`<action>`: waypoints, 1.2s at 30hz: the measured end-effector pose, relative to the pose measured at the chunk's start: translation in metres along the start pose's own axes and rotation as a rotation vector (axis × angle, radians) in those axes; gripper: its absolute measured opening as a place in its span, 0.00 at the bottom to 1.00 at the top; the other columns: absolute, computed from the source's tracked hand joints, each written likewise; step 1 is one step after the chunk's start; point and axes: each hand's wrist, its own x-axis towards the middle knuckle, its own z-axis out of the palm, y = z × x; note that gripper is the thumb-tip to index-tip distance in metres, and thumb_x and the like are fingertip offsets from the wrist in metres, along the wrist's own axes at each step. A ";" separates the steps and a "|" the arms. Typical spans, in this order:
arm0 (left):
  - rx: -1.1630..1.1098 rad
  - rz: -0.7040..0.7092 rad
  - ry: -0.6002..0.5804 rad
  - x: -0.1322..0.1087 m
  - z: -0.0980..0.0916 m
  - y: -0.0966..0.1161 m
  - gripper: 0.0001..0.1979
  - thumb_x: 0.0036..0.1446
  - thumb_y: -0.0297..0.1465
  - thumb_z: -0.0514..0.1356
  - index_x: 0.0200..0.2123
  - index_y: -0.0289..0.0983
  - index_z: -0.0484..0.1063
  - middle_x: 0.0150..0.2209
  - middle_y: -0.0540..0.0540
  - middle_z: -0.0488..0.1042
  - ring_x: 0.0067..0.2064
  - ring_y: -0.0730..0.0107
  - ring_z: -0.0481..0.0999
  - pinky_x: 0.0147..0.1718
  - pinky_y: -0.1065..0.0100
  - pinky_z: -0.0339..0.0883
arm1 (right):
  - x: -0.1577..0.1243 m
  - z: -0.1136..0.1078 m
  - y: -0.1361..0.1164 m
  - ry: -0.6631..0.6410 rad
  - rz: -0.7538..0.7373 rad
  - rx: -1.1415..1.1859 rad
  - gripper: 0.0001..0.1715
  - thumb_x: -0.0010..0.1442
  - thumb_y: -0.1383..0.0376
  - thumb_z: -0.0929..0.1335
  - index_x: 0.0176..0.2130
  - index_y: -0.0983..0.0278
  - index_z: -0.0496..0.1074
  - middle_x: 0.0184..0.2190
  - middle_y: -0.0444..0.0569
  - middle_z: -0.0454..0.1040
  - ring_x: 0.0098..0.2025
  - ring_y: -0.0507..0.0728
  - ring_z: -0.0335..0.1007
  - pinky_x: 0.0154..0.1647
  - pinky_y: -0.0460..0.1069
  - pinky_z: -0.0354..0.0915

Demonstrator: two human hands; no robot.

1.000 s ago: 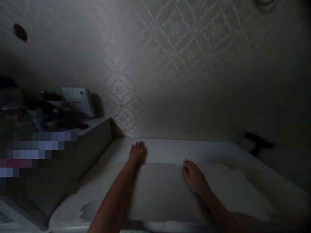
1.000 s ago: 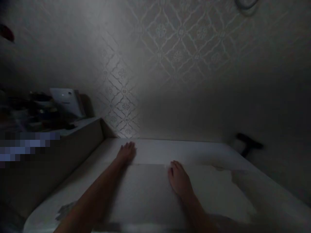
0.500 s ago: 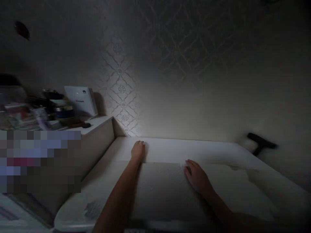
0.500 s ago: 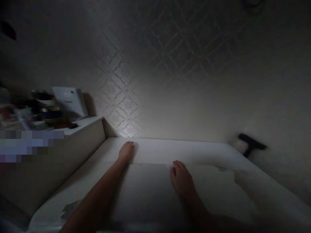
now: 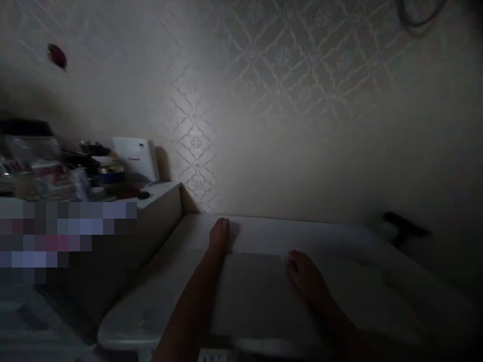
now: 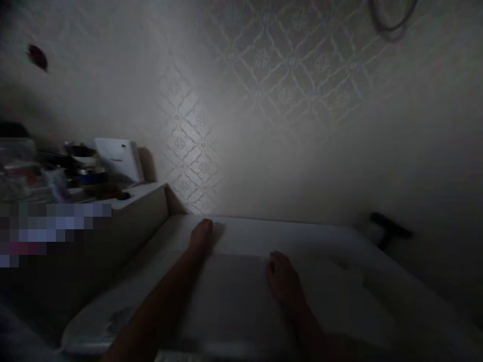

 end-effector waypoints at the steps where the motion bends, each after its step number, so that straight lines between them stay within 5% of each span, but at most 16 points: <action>1: 0.005 0.004 -0.004 -0.001 -0.003 0.002 0.16 0.70 0.27 0.47 0.52 0.36 0.72 0.55 0.39 0.73 0.57 0.62 0.73 0.51 0.68 0.66 | 0.000 0.000 0.000 -0.003 0.001 0.003 0.24 0.64 0.64 0.59 0.51 0.67 0.76 0.52 0.61 0.77 0.55 0.63 0.72 0.61 0.59 0.65; 8: 0.020 0.079 -0.061 -0.029 -0.018 0.036 0.19 0.69 0.29 0.46 0.56 0.36 0.70 0.59 0.38 0.71 0.57 0.60 0.73 0.55 0.62 0.66 | 0.004 -0.001 -0.004 -0.048 0.043 -0.010 0.23 0.64 0.65 0.60 0.51 0.67 0.77 0.53 0.61 0.77 0.57 0.63 0.71 0.62 0.58 0.64; 12: 0.028 0.189 -0.133 -0.072 -0.008 0.065 0.22 0.67 0.35 0.52 0.62 0.40 0.66 0.67 0.39 0.64 0.67 0.55 0.63 0.64 0.55 0.58 | 0.005 -0.004 -0.008 -0.077 0.064 -0.045 0.23 0.65 0.66 0.60 0.52 0.68 0.77 0.54 0.61 0.76 0.58 0.62 0.71 0.62 0.57 0.63; 15: 0.048 0.245 -0.256 -0.101 0.005 0.077 0.28 0.68 0.44 0.48 0.67 0.40 0.60 0.71 0.37 0.55 0.71 0.45 0.54 0.65 0.40 0.52 | 0.006 -0.006 -0.012 -0.099 0.060 -0.070 0.24 0.66 0.67 0.59 0.54 0.70 0.75 0.56 0.61 0.75 0.60 0.61 0.70 0.64 0.54 0.61; 18: 0.042 0.243 -0.233 -0.117 0.014 0.077 0.31 0.69 0.46 0.43 0.69 0.38 0.58 0.72 0.36 0.53 0.72 0.46 0.51 0.67 0.40 0.46 | 0.007 -0.007 -0.017 -0.121 0.054 -0.108 0.25 0.67 0.67 0.58 0.55 0.72 0.74 0.58 0.61 0.74 0.62 0.60 0.67 0.66 0.54 0.58; 28: 0.046 0.235 -0.139 -0.116 0.012 0.074 0.27 0.70 0.42 0.44 0.66 0.40 0.62 0.69 0.39 0.60 0.70 0.52 0.57 0.67 0.45 0.49 | -0.006 -0.015 -0.037 -0.240 0.118 -0.159 0.28 0.70 0.62 0.58 0.63 0.70 0.67 0.66 0.63 0.63 0.69 0.64 0.55 0.68 0.62 0.51; 36: 0.065 0.232 -0.110 -0.113 0.011 0.073 0.24 0.70 0.39 0.44 0.64 0.40 0.65 0.67 0.40 0.63 0.68 0.55 0.60 0.65 0.48 0.52 | -0.007 -0.028 -0.045 -0.234 0.116 -0.145 0.26 0.70 0.61 0.58 0.61 0.68 0.70 0.64 0.61 0.66 0.67 0.63 0.58 0.67 0.59 0.51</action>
